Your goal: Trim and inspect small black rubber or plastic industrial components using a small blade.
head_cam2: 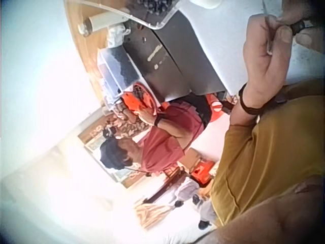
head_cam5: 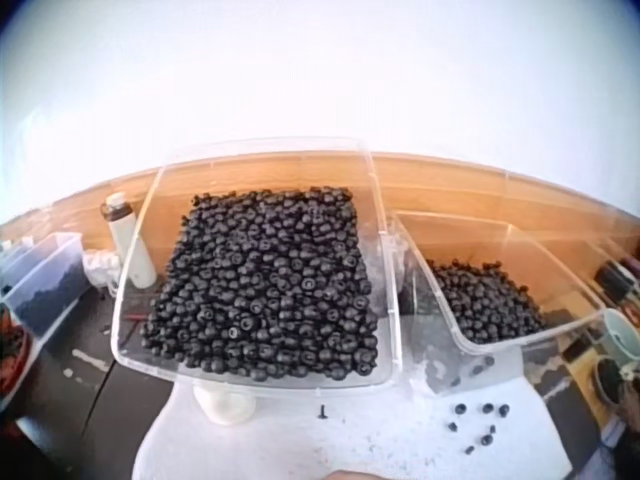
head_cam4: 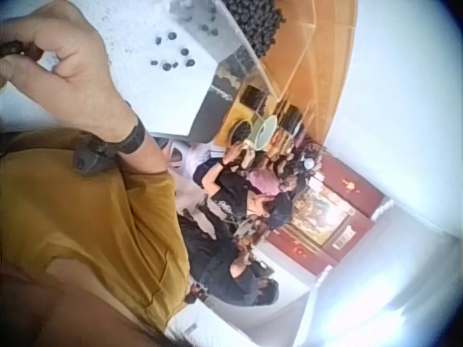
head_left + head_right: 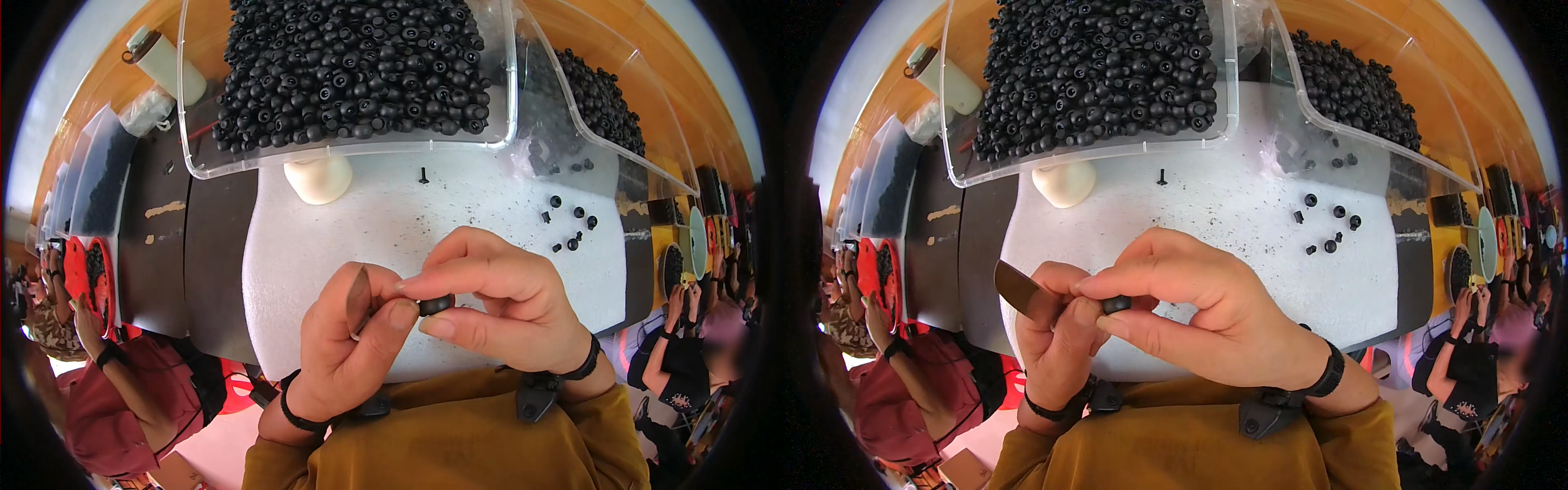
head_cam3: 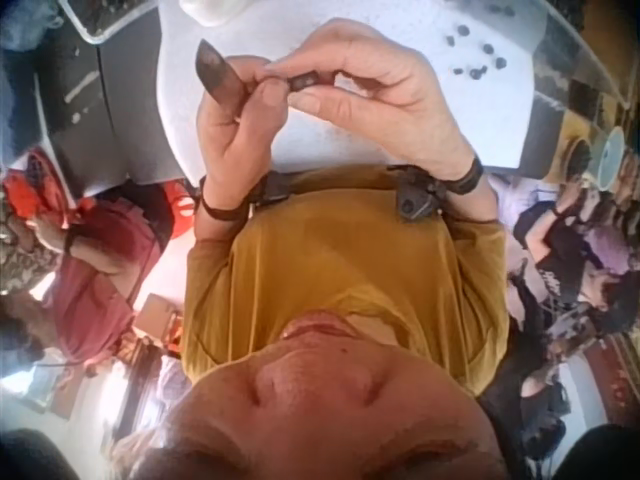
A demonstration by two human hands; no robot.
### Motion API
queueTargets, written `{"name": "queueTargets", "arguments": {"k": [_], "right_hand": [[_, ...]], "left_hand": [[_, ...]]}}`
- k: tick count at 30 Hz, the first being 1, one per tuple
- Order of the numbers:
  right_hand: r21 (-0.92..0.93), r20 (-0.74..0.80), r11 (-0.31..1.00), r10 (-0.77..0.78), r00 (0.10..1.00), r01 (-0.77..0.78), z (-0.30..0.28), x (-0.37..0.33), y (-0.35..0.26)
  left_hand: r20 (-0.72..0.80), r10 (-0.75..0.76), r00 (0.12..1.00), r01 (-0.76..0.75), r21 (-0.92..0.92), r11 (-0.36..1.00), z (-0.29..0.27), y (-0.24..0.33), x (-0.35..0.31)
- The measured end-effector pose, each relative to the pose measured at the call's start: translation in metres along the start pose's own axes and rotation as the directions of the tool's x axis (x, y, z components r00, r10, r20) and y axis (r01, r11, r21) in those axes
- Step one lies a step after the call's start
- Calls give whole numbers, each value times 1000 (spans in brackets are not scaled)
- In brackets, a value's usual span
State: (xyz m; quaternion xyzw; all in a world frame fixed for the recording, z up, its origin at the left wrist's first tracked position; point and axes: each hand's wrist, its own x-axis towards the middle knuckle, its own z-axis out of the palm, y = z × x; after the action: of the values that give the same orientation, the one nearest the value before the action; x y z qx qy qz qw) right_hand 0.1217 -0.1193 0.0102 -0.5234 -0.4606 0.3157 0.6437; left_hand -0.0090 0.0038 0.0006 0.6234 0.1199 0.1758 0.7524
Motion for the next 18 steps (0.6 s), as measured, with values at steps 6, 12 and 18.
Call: {"name": "queueTargets", "arguments": {"k": [6, 12, 18], "right_hand": [[240, -120, 963, 156, 980, -124, 4, -7, 2], [260, -135, 957, 165, 977, -126, 3, -8, 4], [281, -166, 959, 75, 983, -26, 4, -11, 3]], "left_hand": [[1, -12, 1000, 12, -27, 1000, 7, 0, 1], [3, -21, 1000, 21, 0, 1000, 7, -2, 1], [-15, 60, 998, -57, 151, 987, 5, -4, 1]]}}
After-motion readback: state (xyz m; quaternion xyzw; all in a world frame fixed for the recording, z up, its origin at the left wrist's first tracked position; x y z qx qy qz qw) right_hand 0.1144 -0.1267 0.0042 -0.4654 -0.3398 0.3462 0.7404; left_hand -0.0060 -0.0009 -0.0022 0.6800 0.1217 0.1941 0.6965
